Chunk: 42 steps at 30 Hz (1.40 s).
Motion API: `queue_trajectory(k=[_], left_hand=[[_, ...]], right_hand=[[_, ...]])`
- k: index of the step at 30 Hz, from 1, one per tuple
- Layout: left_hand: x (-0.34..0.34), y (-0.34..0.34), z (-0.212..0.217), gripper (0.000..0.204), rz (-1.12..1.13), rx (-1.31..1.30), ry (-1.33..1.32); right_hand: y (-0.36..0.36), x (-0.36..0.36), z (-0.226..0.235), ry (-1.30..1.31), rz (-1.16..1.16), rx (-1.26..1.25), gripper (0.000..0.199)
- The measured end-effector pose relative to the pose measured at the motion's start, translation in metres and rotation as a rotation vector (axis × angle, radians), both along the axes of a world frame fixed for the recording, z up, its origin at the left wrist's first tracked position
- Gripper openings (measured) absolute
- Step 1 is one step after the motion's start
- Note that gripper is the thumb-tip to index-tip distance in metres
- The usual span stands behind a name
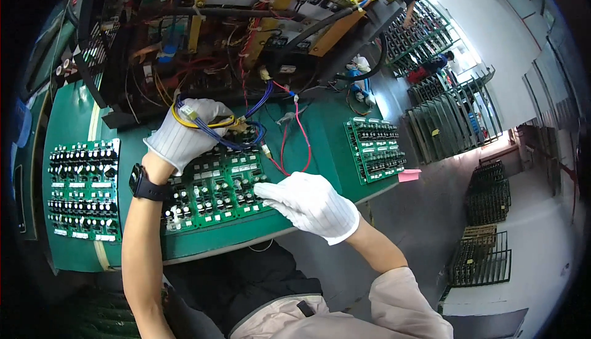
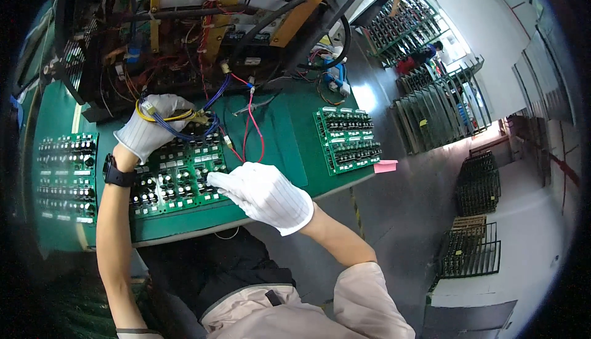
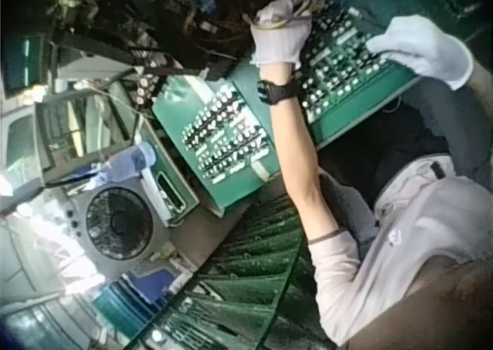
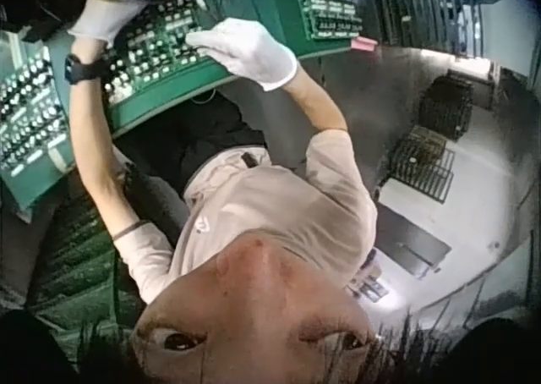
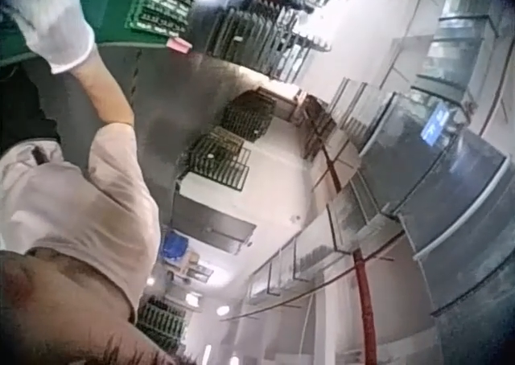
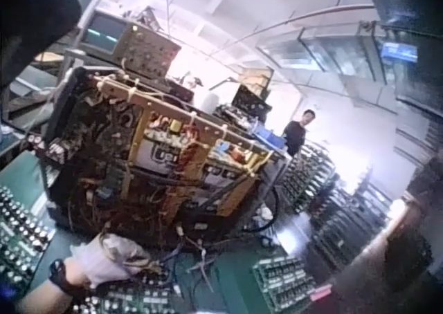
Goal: The person assembles and connects wire harnesses to circuit boards and electronic components by hand, wearing gloves, at an electronics factory workbench.
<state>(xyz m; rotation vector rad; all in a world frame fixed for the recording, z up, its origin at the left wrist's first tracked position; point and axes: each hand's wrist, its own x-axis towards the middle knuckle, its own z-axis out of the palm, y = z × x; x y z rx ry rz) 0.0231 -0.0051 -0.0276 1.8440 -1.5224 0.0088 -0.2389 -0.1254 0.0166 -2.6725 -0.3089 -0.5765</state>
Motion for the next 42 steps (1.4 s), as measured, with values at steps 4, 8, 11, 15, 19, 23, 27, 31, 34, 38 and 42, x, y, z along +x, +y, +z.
queue_trajectory(k=[4, 8, 11, 15, 19, 23, 27, 31, 34, 38, 42], left_hand=[[0.001, -0.002, -0.006, 0.020, 0.001, 0.012, -0.032], [0.006, 0.001, -0.012, 0.020, 0.004, 0.002, -0.026], [0.004, -0.004, -0.007, 0.018, -0.007, -0.014, -0.038], [0.004, -0.013, -0.011, 0.019, -0.007, -0.093, -0.079], [0.006, -0.010, -0.011, 0.025, 0.010, -0.006, -0.058], [0.006, -0.005, -0.015, 0.028, 0.035, 0.009, -0.103], [0.004, -0.003, -0.013, 0.027, 0.035, -0.007, -0.080], [0.006, -0.009, -0.016, 0.026, 0.039, 0.007, -0.083], [0.005, -0.007, -0.019, 0.025, 0.045, -0.008, -0.085], [0.004, -0.009, -0.020, 0.026, 0.058, -0.026, -0.124], [0.002, -0.010, -0.016, 0.026, 0.083, 0.043, -0.102]], right_hand=[[0.001, -0.006, 0.005, 0.033, -0.083, -0.044, 0.036], [0.001, 0.001, 0.011, 0.016, -0.006, -0.048, 0.035], [0.000, 0.005, 0.013, 0.029, 0.041, -0.082, 0.037], [0.007, 0.003, 0.017, 0.321, -0.055, -0.267, 0.039], [0.015, 0.010, 0.009, 0.295, -0.037, -0.160, 0.026], [0.021, 0.014, 0.005, 0.278, -0.094, 0.014, 0.020], [0.024, 0.011, 0.019, 0.362, -0.120, -0.105, 0.022], [0.022, 0.006, 0.019, 0.419, -0.167, -0.250, 0.010], [0.023, 0.009, 0.013, 0.412, -0.192, -0.257, 0.006], [0.022, 0.010, 0.011, 0.441, -0.233, -0.327, 0.008], [0.027, 0.013, 0.015, 0.450, -0.229, -0.360, 0.011]])
